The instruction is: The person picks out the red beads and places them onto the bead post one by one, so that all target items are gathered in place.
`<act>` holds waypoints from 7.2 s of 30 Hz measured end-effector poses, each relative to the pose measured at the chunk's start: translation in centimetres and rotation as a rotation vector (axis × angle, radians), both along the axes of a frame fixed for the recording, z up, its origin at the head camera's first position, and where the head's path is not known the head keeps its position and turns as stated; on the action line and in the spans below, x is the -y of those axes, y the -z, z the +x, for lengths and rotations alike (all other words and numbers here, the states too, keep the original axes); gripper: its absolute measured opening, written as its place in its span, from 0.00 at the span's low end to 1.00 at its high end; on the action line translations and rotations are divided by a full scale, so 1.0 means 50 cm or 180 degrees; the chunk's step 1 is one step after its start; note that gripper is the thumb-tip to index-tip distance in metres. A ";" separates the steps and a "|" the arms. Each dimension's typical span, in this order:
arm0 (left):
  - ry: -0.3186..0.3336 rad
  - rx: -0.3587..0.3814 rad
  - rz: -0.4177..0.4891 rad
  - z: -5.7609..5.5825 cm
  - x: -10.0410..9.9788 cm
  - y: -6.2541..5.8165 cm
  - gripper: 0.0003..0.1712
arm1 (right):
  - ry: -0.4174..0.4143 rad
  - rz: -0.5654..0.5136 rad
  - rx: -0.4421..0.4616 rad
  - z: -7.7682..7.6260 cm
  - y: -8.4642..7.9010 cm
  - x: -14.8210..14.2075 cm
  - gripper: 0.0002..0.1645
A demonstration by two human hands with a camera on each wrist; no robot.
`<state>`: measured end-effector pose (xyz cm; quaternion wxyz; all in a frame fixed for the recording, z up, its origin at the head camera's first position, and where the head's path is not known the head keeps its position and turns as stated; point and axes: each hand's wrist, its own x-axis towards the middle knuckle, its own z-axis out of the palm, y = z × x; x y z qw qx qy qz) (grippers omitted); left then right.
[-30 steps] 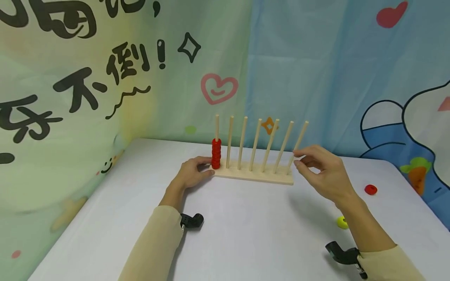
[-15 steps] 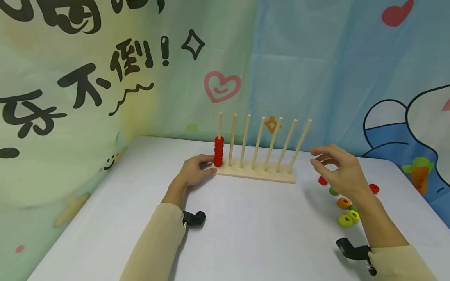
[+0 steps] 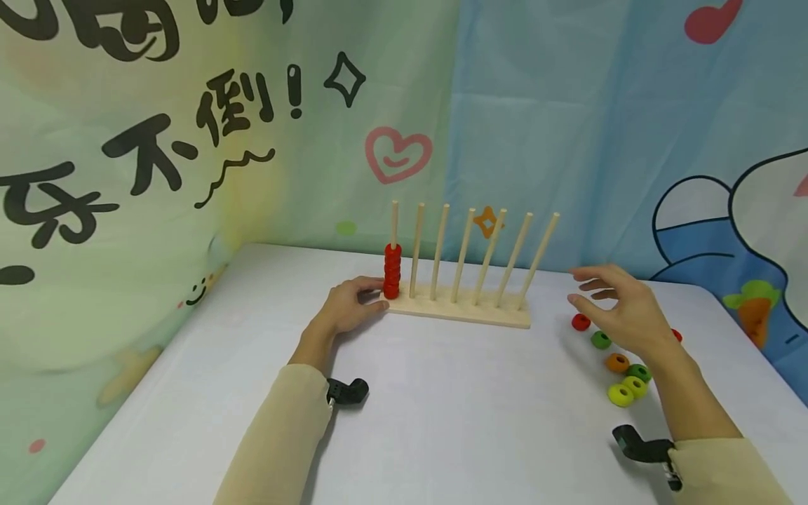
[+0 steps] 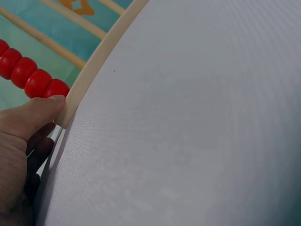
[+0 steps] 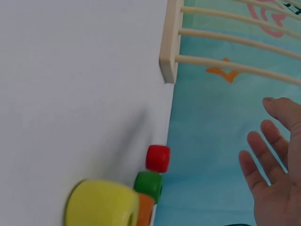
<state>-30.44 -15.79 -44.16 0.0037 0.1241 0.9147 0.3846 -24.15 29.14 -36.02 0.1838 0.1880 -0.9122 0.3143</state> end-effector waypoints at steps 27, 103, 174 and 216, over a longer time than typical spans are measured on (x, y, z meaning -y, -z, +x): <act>0.0004 0.0055 -0.0009 0.002 0.003 0.001 0.30 | 0.0317 0.0999 0.1656 -0.016 0.045 -0.051 0.37; -0.0029 -0.0001 -0.0056 0.000 -0.004 0.002 0.30 | 0.0237 0.0366 0.0585 0.021 0.009 0.009 0.23; -0.0045 -0.0032 -0.0060 0.003 0.002 0.001 0.30 | -0.1199 -0.1052 0.0144 0.034 -0.008 0.270 0.18; -0.0230 0.0131 0.0101 -0.005 -0.006 -0.004 0.28 | -0.1667 -0.1999 0.0172 -0.024 -0.055 0.444 0.19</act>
